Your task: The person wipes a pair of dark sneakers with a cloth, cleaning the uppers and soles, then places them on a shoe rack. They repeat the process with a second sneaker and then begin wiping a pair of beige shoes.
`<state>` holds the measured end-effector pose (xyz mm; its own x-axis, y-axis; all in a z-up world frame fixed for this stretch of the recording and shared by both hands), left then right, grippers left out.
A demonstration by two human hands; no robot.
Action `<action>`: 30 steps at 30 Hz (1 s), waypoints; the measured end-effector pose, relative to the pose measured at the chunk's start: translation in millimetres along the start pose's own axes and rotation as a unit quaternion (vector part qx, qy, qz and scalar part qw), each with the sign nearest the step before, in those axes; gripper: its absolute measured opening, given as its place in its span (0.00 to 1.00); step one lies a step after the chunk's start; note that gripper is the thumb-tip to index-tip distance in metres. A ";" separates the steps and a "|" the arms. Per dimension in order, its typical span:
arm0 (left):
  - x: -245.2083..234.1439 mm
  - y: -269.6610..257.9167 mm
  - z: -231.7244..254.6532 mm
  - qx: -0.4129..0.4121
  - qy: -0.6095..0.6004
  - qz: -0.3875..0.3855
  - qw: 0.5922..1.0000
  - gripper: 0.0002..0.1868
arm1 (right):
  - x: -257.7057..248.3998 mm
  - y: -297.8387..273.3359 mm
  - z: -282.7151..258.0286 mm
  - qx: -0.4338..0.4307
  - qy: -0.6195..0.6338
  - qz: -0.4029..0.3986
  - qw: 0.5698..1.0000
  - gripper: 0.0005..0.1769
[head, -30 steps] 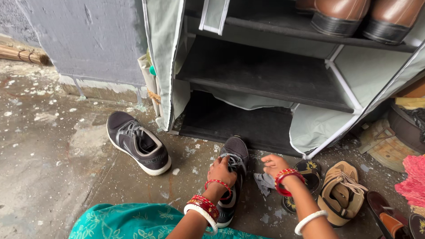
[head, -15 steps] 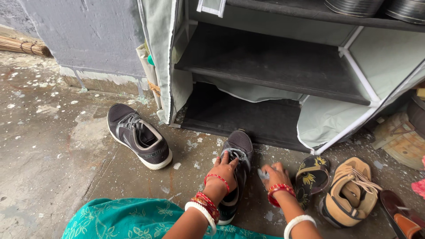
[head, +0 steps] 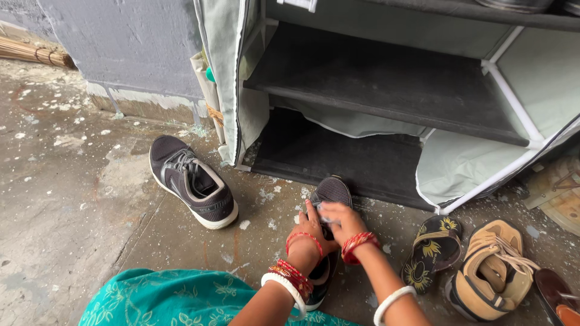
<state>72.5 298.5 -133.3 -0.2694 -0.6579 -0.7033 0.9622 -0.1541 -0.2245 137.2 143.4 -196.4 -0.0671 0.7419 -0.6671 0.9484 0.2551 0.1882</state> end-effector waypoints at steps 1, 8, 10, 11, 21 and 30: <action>1.7 1.4 -2.6 -0.012 -0.004 -0.013 1.000 0.80 | 2.5 -6.5 6.9 -0.001 -0.037 0.002 0.999 0.24; 1.2 9.2 -1.9 -0.045 -0.002 -0.019 0.999 0.79 | -48.6 1.2 71.5 0.201 -0.114 0.061 0.971 0.18; 0.2 8.3 -0.4 -0.051 0.001 -0.020 0.998 0.78 | -48.3 9.9 61.7 0.184 -0.055 0.119 0.974 0.19; 1.5 6.9 0.9 -0.044 0.001 -0.015 0.999 0.79 | -44.6 14.9 52.7 0.175 -0.026 0.147 0.973 0.19; 2.7 3.0 0.4 -0.029 0.036 -0.011 0.999 0.77 | 9.7 54.8 8.6 -0.093 -0.139 0.038 0.985 0.28; -5.3 6.1 6.0 -0.065 0.024 -0.060 0.996 0.77 | -46.4 67.1 -2.2 0.211 -0.073 0.106 0.969 0.18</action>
<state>80.1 296.7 -126.9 -0.3872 -0.6043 -0.6964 0.9102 -0.1303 -0.3931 203.2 127.5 -151.3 0.1581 0.6459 -0.7468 0.9805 -0.1921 0.0414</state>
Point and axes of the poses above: each hand's wrist, its own y-axis towards the middle knuckle, its own x-axis out of the palm, z = x × y, the point moved 1 cm from there along y, towards the middle knuckle, and after that the axes turned 13 degrees about x, right-handed, at the moved point
